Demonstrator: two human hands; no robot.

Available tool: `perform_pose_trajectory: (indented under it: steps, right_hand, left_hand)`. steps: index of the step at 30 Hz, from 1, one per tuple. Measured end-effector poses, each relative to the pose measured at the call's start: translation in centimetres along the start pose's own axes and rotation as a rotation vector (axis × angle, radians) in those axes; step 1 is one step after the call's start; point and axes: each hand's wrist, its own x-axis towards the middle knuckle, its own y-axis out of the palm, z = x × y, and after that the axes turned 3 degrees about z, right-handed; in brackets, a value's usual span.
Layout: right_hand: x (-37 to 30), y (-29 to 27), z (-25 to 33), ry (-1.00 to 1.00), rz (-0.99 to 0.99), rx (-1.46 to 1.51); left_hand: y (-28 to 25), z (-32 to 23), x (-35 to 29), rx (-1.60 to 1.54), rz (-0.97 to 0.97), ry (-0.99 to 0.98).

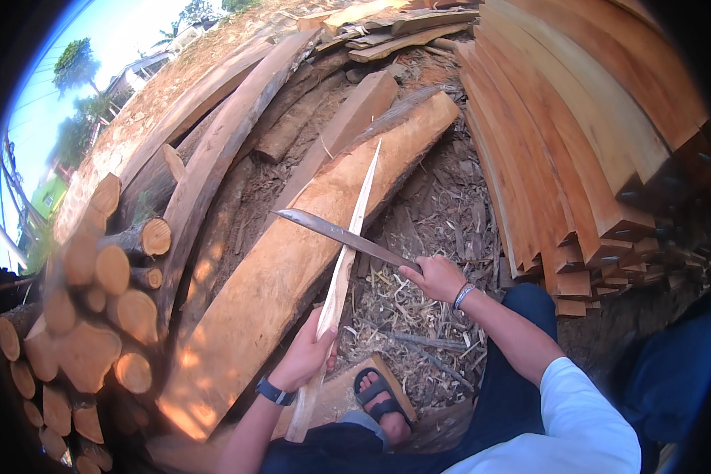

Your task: The person uses a machete to shave and smooth a thin piece of wood while sitting among piles of lumber.

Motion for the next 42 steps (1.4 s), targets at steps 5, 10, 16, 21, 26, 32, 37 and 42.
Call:
perform_pose_trajectory:
  steps: [5,10,16,21,26,32,37,42]
  right_hand:
    - [1.4,0.6,-2.1,0.058,-0.136,0.111]
    - [0.7,-0.4,-1.6,0.035,-0.071,0.047]
    - [1.5,0.4,-2.9,0.042,-0.121,0.080]
    - [1.7,-0.5,-3.4,0.052,-0.116,0.097]
    - [1.4,0.6,-3.9,0.068,-0.072,0.086]
    - [2.1,0.6,-4.8,0.105,-0.143,0.068]
    - [2.1,0.4,-5.0,0.097,-0.112,0.053]
    - [2.6,0.8,-6.0,0.208,-0.157,0.265]
  left_hand:
    - [0.6,-0.8,-0.6,0.022,0.042,-0.002]
    - [0.3,-0.6,-1.1,0.004,0.026,-0.008]
    - [0.9,-1.1,-2.1,0.031,0.048,-0.009]
    - [0.6,-0.8,-2.9,0.041,0.052,-0.013]
    - [0.4,-0.2,-3.4,0.063,0.055,-0.028]
    - [0.4,-0.1,-3.5,0.065,0.069,-0.019]
    - [0.0,0.0,-4.0,0.025,0.055,-0.017]
    - [0.2,0.5,-3.9,0.073,0.079,-0.003]
